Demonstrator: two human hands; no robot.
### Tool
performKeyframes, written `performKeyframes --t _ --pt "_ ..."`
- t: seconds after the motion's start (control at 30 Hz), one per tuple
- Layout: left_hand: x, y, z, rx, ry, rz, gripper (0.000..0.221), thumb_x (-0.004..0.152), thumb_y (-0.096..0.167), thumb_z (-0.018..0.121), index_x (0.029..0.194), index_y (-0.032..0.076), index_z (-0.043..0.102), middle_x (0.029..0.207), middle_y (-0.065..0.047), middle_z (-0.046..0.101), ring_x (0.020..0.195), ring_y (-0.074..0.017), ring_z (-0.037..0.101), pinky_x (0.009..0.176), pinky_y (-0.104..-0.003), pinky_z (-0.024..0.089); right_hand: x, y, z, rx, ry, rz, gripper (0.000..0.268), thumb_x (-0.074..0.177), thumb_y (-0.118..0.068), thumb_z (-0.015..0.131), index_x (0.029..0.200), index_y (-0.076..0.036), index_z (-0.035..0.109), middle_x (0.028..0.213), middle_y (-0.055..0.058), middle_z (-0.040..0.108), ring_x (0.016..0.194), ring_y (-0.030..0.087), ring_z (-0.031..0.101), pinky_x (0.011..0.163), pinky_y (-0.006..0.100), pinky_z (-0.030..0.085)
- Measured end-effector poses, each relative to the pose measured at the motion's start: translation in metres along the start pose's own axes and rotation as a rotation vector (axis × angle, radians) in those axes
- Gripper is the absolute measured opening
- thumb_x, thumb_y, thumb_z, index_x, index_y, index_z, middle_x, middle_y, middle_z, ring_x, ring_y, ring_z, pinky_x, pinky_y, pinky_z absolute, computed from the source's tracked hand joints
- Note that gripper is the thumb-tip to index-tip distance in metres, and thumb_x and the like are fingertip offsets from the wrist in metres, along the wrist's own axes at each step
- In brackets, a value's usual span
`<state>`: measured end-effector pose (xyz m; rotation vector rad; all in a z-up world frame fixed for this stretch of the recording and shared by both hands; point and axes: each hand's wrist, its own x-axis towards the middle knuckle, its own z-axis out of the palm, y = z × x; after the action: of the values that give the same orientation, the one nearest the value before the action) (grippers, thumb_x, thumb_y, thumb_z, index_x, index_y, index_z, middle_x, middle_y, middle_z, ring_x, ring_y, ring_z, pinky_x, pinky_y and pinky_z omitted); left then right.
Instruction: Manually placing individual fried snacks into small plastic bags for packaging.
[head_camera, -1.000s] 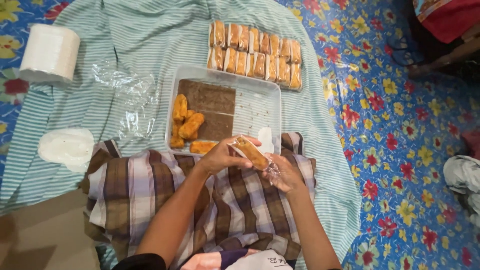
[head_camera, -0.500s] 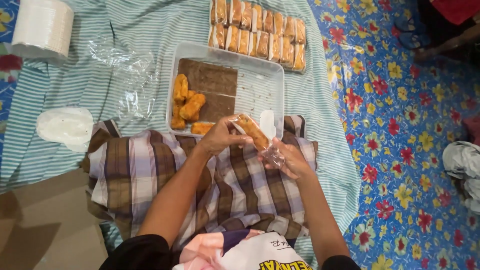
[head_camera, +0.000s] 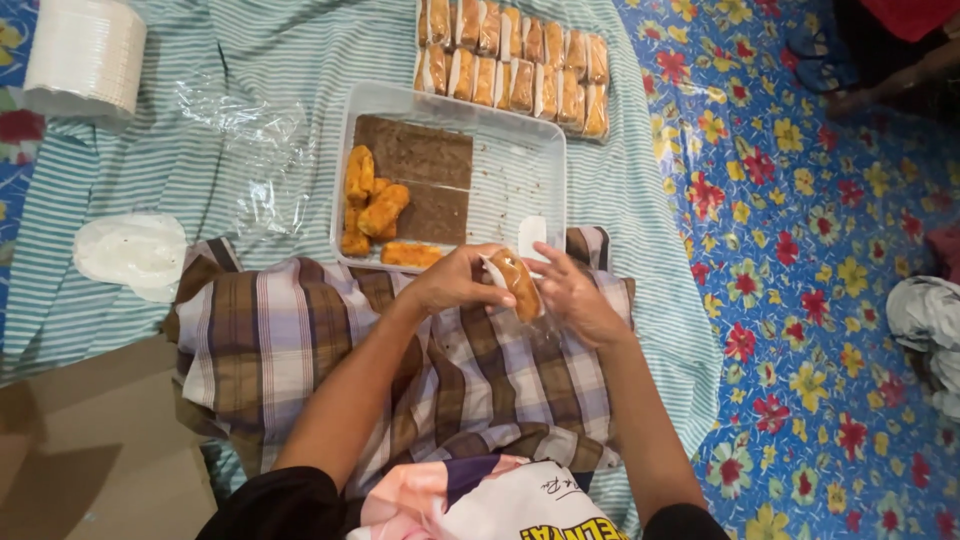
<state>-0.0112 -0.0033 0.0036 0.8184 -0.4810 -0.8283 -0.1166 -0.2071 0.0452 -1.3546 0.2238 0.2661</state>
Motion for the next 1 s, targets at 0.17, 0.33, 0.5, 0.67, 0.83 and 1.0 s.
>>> performKeyframes --t 0.17,0.33,0.5,0.67,0.83,1.0 --pt "0.000 0.004 -0.004 0.083 -0.028 -0.036 0.038 0.072 -0.007 0.089 0.103 0.002 0.070 0.084 -0.008 0.071 0.062 -0.0143 0.068 0.046 -0.030 0.060 -0.001 0.012 0.029 -0.088 -0.046 0.084 0.105 0.076 -0.008 0.086 0.162 -0.014 0.025 0.154 0.016 0.044 0.131 0.027 0.054 0.106 0.041 0.050" --pt "0.000 -0.002 -0.009 0.081 -0.011 -0.078 0.032 0.080 -0.001 0.085 0.108 -0.004 0.070 0.091 -0.016 0.072 0.057 -0.0172 0.071 0.041 -0.026 0.059 -0.007 -0.029 0.068 -0.097 -0.055 0.149 0.082 0.077 -0.006 0.084 0.148 -0.013 0.045 0.110 0.003 0.058 0.090 0.015 0.063 0.073 0.027 0.060" --pt "0.000 0.009 -0.011 0.082 0.029 -0.094 0.027 0.091 0.005 0.075 0.115 -0.006 0.068 0.093 -0.014 0.069 0.056 -0.0178 0.071 0.040 -0.026 0.059 -0.004 -0.011 0.058 -0.108 -0.042 0.171 0.065 0.078 -0.005 0.082 0.136 -0.009 0.054 0.099 0.002 0.060 0.079 0.012 0.063 0.063 0.024 0.058" --pt "0.004 0.004 -0.015 0.041 0.201 -0.094 0.025 0.104 0.017 0.060 0.113 -0.004 0.070 0.093 -0.017 0.068 0.051 -0.0174 0.068 0.036 -0.023 0.055 -0.005 0.008 0.048 0.002 -0.029 0.179 0.046 0.077 0.004 0.081 0.118 -0.003 0.061 0.089 0.009 0.065 0.072 0.017 0.064 0.063 0.031 0.057" --pt "0.006 0.005 -0.020 0.129 0.215 -0.014 0.040 0.089 0.010 0.078 0.125 -0.002 0.065 0.102 -0.018 0.071 0.055 -0.0138 0.069 0.037 -0.019 0.053 -0.006 0.008 0.053 0.169 0.051 0.150 0.048 0.078 0.005 0.080 0.119 -0.002 0.057 0.092 0.012 0.064 0.072 0.021 0.067 0.066 0.036 0.059" --pt "0.014 -0.013 -0.029 0.245 0.339 0.084 0.041 0.092 0.014 0.080 0.129 0.006 0.066 0.106 -0.017 0.069 0.055 -0.0136 0.069 0.038 -0.018 0.051 0.014 0.042 0.023 0.351 0.108 0.085 0.041 0.085 0.000 0.075 0.120 -0.003 0.053 0.101 0.016 0.066 0.080 0.026 0.071 0.075 0.043 0.060"
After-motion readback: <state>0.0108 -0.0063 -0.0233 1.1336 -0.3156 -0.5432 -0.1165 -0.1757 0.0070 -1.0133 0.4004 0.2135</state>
